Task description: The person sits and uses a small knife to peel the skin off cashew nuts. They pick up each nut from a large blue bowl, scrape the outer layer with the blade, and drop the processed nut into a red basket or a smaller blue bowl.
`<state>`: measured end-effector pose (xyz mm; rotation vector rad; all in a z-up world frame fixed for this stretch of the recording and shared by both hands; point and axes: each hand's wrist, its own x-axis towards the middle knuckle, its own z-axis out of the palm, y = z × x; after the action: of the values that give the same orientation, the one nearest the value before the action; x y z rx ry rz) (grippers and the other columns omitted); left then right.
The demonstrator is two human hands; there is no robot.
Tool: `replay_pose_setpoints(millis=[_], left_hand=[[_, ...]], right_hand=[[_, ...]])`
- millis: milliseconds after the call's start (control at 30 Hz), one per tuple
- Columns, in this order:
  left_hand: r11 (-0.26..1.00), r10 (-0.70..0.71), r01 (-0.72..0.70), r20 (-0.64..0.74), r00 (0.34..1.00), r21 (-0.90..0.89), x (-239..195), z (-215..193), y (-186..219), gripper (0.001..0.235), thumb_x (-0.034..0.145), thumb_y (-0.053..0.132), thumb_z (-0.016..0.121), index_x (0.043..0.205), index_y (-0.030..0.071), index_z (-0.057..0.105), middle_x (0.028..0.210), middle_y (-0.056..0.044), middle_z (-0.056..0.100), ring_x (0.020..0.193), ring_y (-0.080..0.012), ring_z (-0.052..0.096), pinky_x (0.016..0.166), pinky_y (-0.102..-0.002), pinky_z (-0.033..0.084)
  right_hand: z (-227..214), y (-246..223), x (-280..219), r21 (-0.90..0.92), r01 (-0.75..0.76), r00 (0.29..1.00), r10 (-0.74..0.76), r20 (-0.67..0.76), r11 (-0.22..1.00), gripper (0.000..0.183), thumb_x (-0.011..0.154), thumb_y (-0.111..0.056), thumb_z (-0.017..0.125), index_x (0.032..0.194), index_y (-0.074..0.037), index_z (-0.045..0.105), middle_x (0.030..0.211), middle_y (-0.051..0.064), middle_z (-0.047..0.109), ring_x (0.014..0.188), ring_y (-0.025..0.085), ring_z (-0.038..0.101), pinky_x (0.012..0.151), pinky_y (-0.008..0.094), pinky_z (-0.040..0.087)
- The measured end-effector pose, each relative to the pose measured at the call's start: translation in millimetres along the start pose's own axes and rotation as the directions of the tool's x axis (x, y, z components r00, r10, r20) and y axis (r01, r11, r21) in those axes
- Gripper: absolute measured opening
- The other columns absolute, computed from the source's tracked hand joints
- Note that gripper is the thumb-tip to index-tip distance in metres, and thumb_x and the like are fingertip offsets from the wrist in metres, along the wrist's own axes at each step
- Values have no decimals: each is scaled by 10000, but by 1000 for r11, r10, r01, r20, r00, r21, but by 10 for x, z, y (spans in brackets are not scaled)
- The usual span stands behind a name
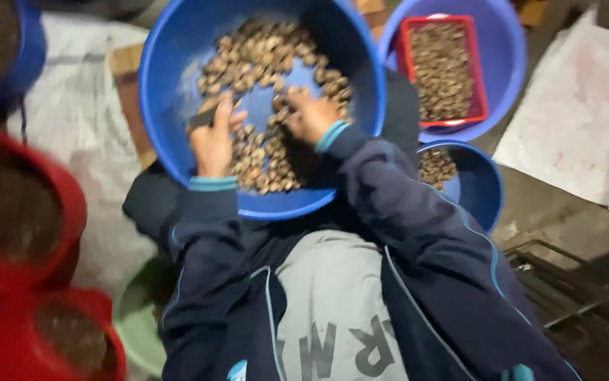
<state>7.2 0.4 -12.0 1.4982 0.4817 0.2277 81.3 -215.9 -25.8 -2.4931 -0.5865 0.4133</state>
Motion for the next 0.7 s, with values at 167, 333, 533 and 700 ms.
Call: replay_pose_setpoints(millis=[167, 333, 533, 700], left_hand=[[997, -36, 34, 28, 999, 64, -2, -8, 35, 324, 1100, 260, 620, 1302, 11, 670, 1202, -290, 723, 1016, -362, 772, 819, -405, 680], [992, -73, 69, 34, 997, 109, -32, 1, 87, 349, 1106, 267, 612, 1331, 4, 650, 1229, -252, 728, 1041, -330, 773, 849, -384, 684], [992, -50, 40, 81, 995, 119, -65, 4, 153, 349, 1132, 226, 555, 1348, -39, 626, 1245, -280, 707, 1063, -370, 754, 869, -438, 669], [992, -22, 9, 101, 995, 127, -45, -3, 97, 358, 1135, 229, 573, 1343, -57, 632, 1228, -288, 710, 1043, -380, 756, 849, -442, 674]], right_hand=[[1007, 454, 434, -424, 68, 998, -63, 27, 903, 291, 957, -269, 600, 1243, -244, 643, 1245, 135, 631, 1118, 430, 625, 811, 698, 504], [976, 340, 313, -461, 163, 945, -272, -180, 872, 134, 926, -199, 605, 1036, -181, 680, 1077, 148, 638, 811, 393, 723, 639, 537, 587], [350, -11, 185, -201, 98, 995, -89, 55, 975, 233, 901, -108, 637, 1126, -110, 579, 1073, 201, 567, 797, 440, 693, 686, 583, 564], [-11, -347, 127, 243, -183, 979, 156, 130, 952, 185, 956, -295, 596, 956, -128, 518, 908, 125, 612, 868, 394, 663, 838, 544, 464]])
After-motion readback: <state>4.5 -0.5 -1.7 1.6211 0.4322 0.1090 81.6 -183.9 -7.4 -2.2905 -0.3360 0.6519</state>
